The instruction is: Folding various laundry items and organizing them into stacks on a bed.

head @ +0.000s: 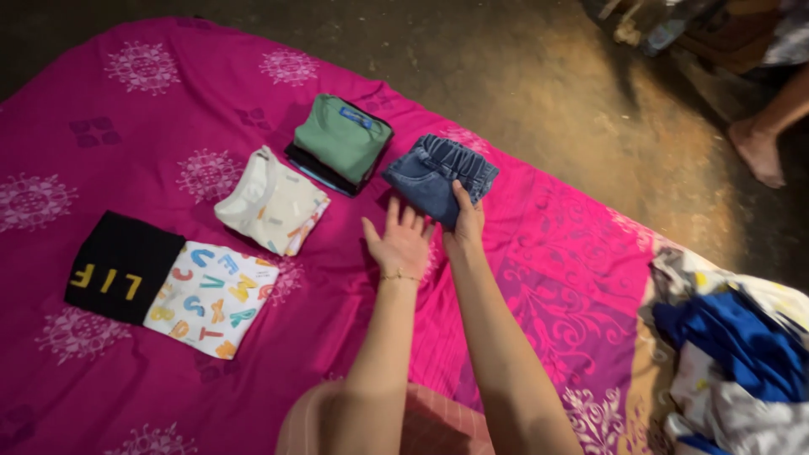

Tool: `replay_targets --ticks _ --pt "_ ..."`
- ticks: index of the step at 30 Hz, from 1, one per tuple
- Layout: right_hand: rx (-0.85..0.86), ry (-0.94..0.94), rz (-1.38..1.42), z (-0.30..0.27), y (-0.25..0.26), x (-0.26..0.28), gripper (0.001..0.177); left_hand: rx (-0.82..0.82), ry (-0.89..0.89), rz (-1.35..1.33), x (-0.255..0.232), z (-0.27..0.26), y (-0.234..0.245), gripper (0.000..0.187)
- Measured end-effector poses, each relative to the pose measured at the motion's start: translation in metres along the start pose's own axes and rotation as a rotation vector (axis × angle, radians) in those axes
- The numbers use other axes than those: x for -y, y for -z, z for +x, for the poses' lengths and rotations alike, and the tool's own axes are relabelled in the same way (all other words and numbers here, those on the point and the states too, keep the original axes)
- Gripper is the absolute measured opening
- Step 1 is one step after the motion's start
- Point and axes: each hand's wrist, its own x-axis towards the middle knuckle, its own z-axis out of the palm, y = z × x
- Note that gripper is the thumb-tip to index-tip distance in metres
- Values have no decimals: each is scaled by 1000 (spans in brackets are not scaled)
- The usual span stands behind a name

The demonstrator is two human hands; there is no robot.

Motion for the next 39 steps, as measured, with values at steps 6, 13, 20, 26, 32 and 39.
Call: replay_targets --ticks 6,13,20,26,32,39 --pt "-5 -48 -52 12 -10 -30 35 -37 39 12 -5 12 14 98" --pt "8 -63 -151 24 4 -56 35 -53 -1 -27 -8 14 22 93" --pt "63 -19 -184 31 4 -61 37 -53 -10 12 -7 15 24 92" --pt "-201 -52 -554 44 12 -79 54 -69 3 7 -9 25 44 97" --pt "-183 309 -824 46 22 -93 88 -116 13 169 -2 39 75 93" --pt "-201 638 -1796 -33 20 -24 57 -195 -538 1114 30 37 103 59"
